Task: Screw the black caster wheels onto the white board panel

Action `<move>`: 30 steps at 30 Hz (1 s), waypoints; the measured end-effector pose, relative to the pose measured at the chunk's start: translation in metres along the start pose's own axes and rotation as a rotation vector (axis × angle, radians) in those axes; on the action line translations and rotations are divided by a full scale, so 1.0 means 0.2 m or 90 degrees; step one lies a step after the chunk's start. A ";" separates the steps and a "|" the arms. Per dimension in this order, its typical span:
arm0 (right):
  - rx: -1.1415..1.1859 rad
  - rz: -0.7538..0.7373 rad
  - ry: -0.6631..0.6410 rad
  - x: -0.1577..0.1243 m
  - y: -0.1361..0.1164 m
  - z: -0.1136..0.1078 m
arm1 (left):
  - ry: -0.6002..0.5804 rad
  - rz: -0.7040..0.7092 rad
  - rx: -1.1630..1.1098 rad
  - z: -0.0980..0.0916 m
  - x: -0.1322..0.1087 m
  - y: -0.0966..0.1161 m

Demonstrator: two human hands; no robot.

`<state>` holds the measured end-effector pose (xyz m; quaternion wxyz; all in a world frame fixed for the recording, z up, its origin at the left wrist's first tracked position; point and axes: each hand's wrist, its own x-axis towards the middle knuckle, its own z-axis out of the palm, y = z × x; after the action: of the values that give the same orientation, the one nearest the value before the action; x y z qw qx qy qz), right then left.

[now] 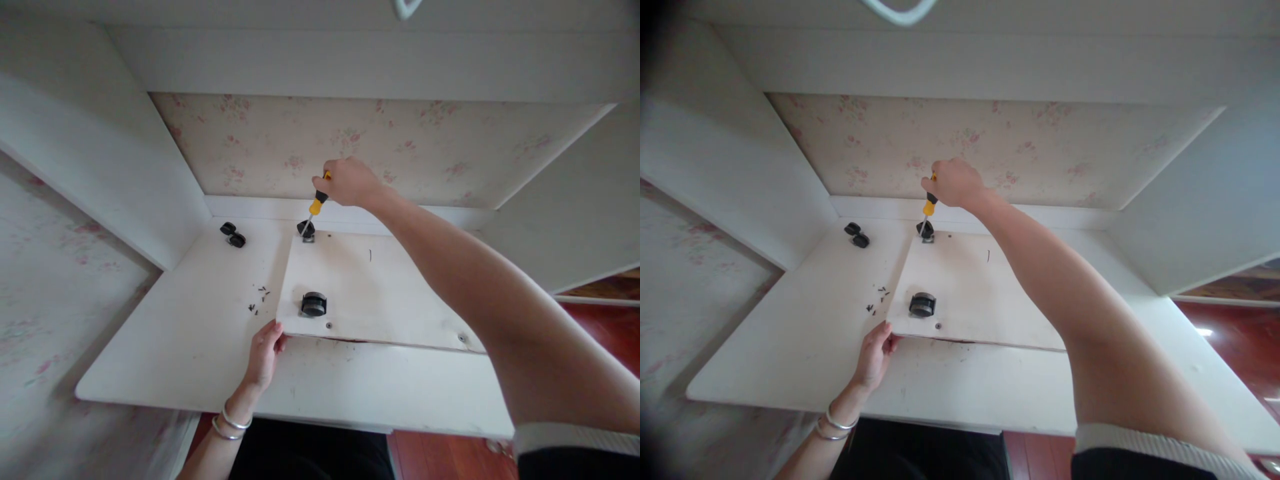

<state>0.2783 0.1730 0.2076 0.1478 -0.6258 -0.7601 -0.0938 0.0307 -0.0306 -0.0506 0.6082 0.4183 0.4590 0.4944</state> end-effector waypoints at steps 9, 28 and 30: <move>0.003 0.085 0.034 -0.03 0.08 -0.09 | -0.004 0.005 0.001 -0.01 0.00 0.00; -0.026 0.104 -0.024 -0.04 0.07 0.04 | 0.004 0.008 0.033 0.00 0.00 0.01; -0.033 0.098 -0.035 -0.03 0.07 0.04 | 0.000 0.007 0.029 0.00 0.00 0.01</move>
<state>0.2917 0.1724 0.1967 0.1175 -0.6883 -0.7108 -0.0847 0.0305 -0.0308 -0.0483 0.5959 0.4344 0.4681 0.4869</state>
